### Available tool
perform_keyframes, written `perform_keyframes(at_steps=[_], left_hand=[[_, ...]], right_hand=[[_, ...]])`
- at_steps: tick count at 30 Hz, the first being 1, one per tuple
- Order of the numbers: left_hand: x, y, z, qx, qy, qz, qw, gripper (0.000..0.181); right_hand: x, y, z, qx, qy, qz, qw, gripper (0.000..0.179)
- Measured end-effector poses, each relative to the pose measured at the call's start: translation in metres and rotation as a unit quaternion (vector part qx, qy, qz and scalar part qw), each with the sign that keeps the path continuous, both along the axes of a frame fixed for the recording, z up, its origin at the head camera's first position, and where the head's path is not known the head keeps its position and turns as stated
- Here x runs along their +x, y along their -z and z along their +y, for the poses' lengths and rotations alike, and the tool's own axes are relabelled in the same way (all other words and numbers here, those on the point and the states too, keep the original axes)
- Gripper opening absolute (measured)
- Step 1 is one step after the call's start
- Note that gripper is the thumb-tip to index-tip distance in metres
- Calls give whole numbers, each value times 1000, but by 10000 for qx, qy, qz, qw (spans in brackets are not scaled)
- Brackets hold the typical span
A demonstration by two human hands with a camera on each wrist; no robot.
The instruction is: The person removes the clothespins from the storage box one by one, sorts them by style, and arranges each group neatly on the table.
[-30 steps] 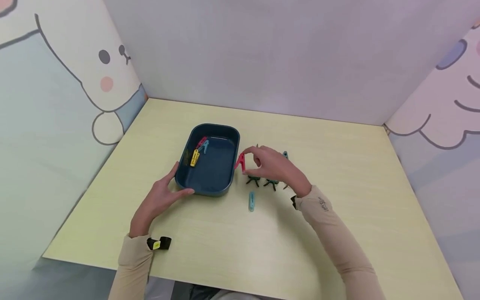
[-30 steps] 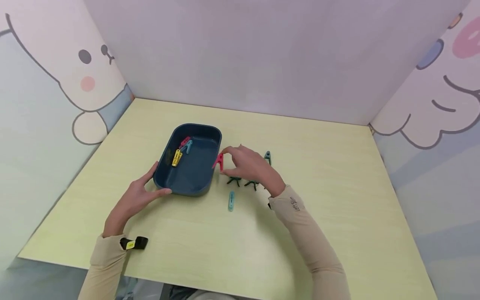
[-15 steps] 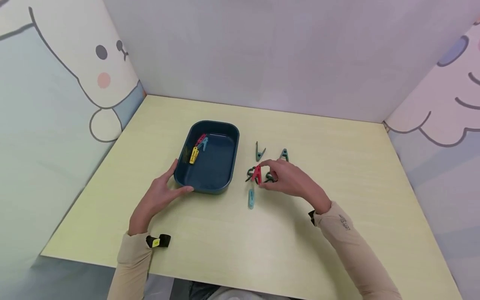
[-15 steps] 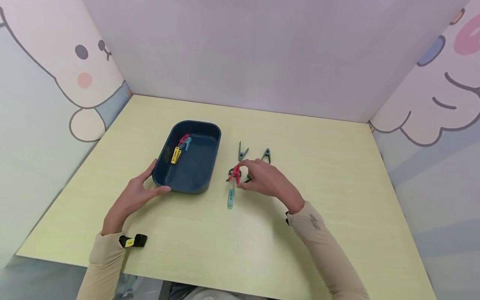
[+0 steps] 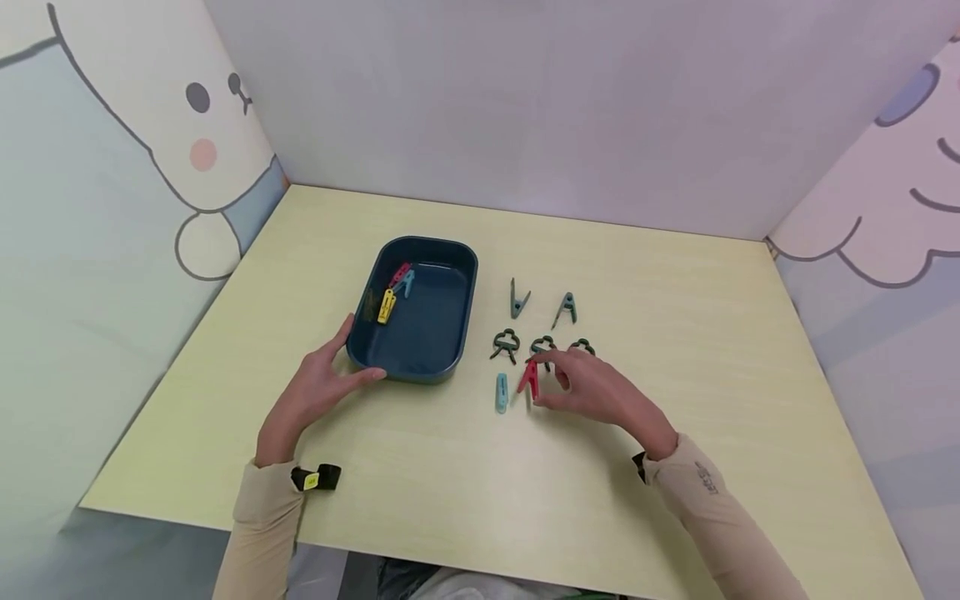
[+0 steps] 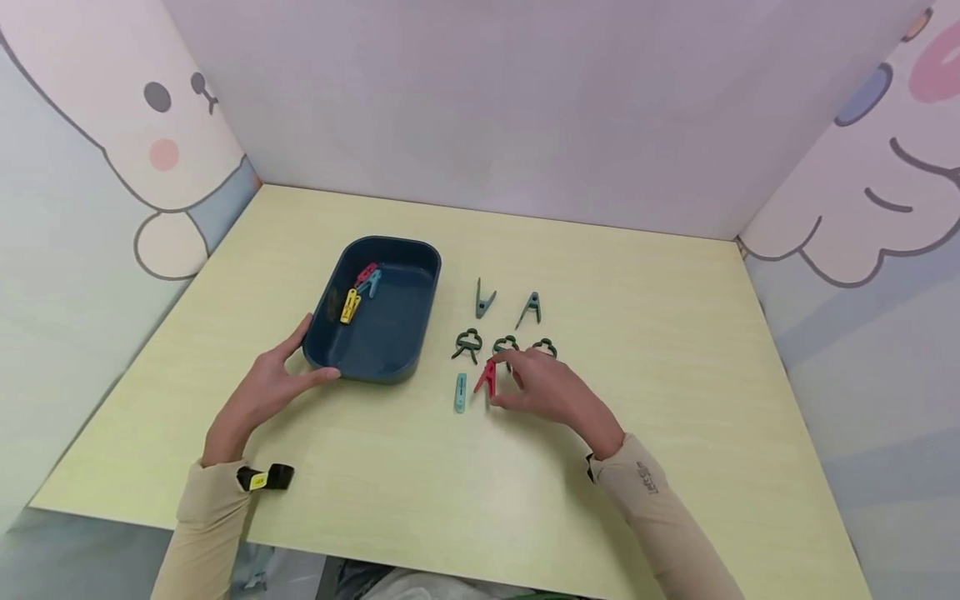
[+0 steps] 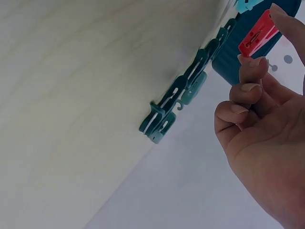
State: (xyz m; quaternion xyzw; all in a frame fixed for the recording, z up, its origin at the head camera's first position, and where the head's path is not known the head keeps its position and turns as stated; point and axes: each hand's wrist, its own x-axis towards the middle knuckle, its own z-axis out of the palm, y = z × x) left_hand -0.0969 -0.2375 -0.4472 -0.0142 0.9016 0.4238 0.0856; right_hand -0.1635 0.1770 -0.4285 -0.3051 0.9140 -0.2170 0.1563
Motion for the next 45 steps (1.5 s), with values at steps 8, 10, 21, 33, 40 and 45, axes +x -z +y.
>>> perform_keyframes(at_steps=[8,10,21,33,40,45], left_hand=[[0,0,-1,18,-25,-13,10000,111],[-1,0,-1,28,-29,-15,10000,111],[-1,-1,-2,-5,-27,60,10000,110],[-1,-1,-1,18,-3,30,10000,110],[-1,0,1,23,9,31,10000,110],[1,2,1,66,9,7,10000,110]], right_hand=[[4,7,1,468,-27,-63,9989,50],[4,8,0,511,-50,-66,9987,51],[5,2,-3,618,-116,127,9979,60],[-13,-16,-22,-335,-122,452,9983,56],[-27,-21,-61,-1065,-519,681,9906,54],[-43,-21,-92,-1613,-612,819,9816,51]])
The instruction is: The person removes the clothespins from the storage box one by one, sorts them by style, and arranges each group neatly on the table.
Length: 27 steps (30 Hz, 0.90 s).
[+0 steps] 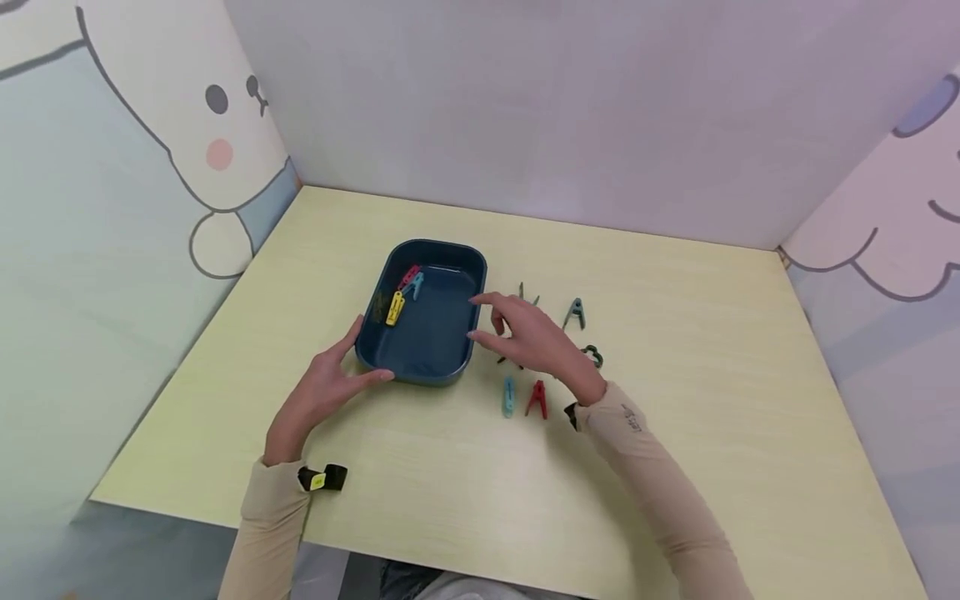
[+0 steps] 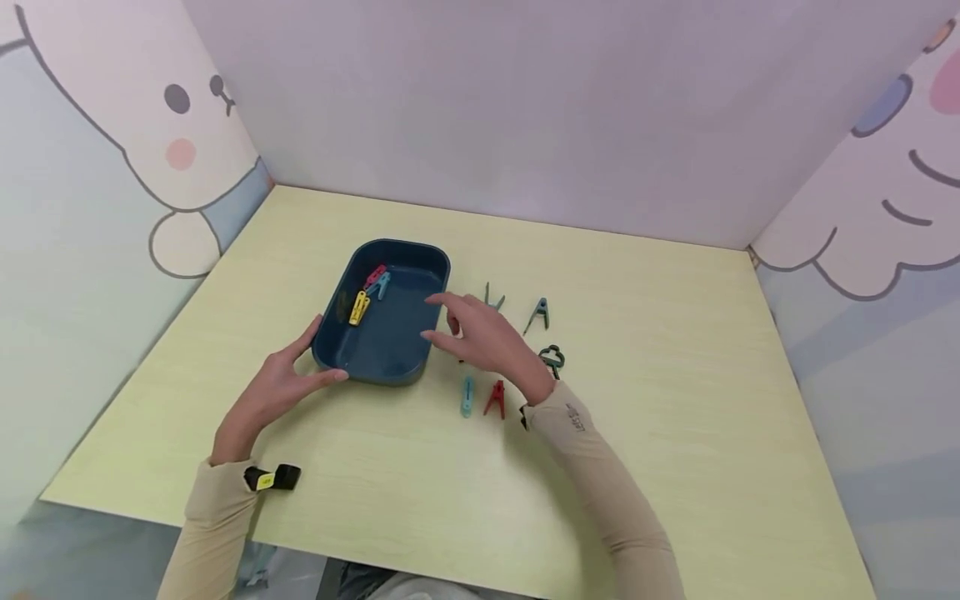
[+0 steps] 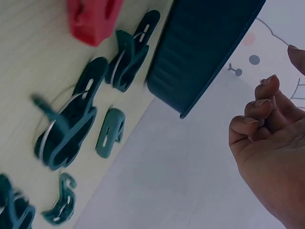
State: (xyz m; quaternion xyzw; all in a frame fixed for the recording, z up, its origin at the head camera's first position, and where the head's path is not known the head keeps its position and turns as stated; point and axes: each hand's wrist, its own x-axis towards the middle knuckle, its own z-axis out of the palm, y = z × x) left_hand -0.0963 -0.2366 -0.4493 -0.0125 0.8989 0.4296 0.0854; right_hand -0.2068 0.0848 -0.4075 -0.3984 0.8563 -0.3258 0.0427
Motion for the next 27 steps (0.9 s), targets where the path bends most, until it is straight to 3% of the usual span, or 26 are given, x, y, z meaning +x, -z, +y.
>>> perform_keyframes(at_steps=[10,16,27], left_hand=[[2,1,0,44,-3,56,10000,108],[2,1,0,44,25,71,10000,107],[1,0,1,51,27,73,10000,106]], right_hand=[[-25,10,-63,-392,-451,-215,9980,49],[-38,16,-93,-682,-666,-556,9939,47],[-48,19,-118,-14,-455,-1167,9921,52]])
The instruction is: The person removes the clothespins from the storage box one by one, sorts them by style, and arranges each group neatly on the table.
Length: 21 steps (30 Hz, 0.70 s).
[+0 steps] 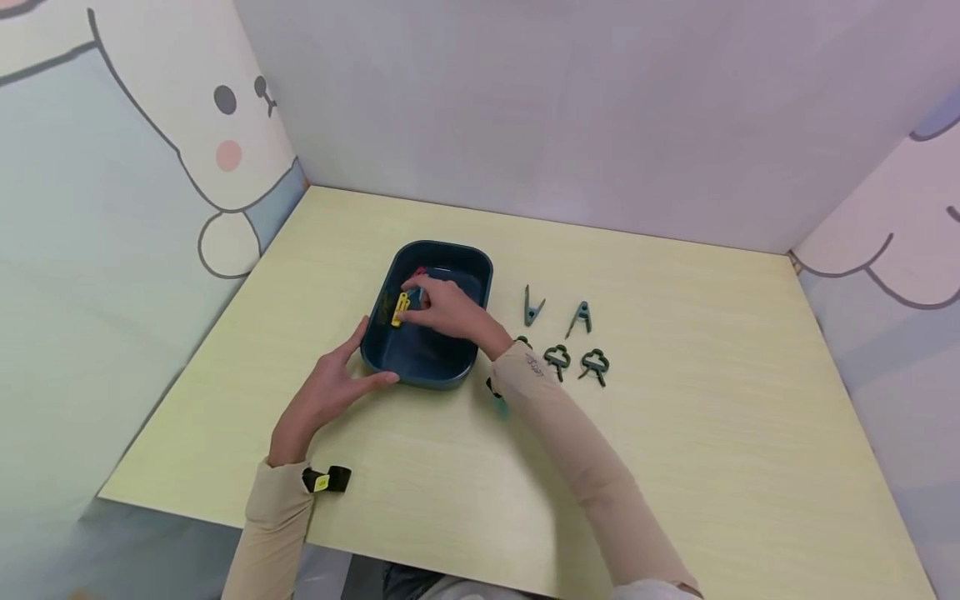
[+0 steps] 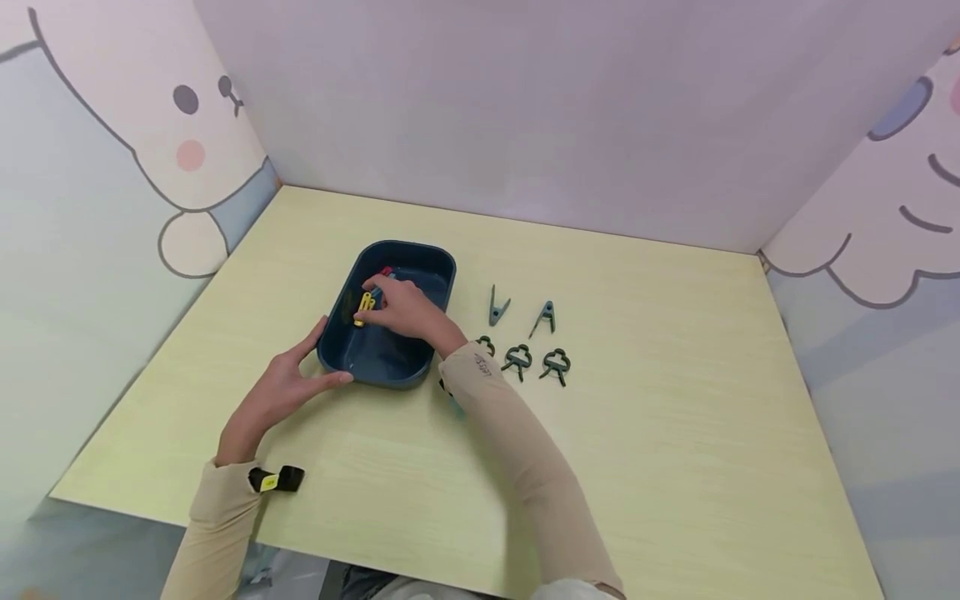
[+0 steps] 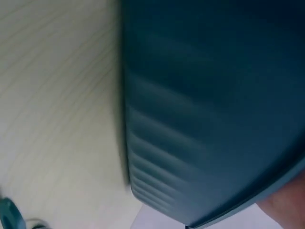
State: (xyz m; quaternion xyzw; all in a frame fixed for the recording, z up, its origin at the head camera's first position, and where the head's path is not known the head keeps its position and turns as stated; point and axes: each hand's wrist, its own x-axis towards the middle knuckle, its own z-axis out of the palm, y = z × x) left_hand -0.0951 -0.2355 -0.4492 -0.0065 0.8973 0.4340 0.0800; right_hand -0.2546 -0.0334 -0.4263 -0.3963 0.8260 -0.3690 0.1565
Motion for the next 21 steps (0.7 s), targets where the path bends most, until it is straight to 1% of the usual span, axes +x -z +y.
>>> perform_keyframes(at_steps=[7,14,21], left_hand=[[-1,0,-1,0,17,19,10000,106],[-1,-1,-2,-67,22,21,10000,106],[-1,0,-1,-45,12,23,10000,105]], right_hand=[[1,-2,-2,237,107,-105,9996,52],[-2,-6,-3,89,170,-78,9998,48],[-6,0,-12,223,317,-150,9991,50]])
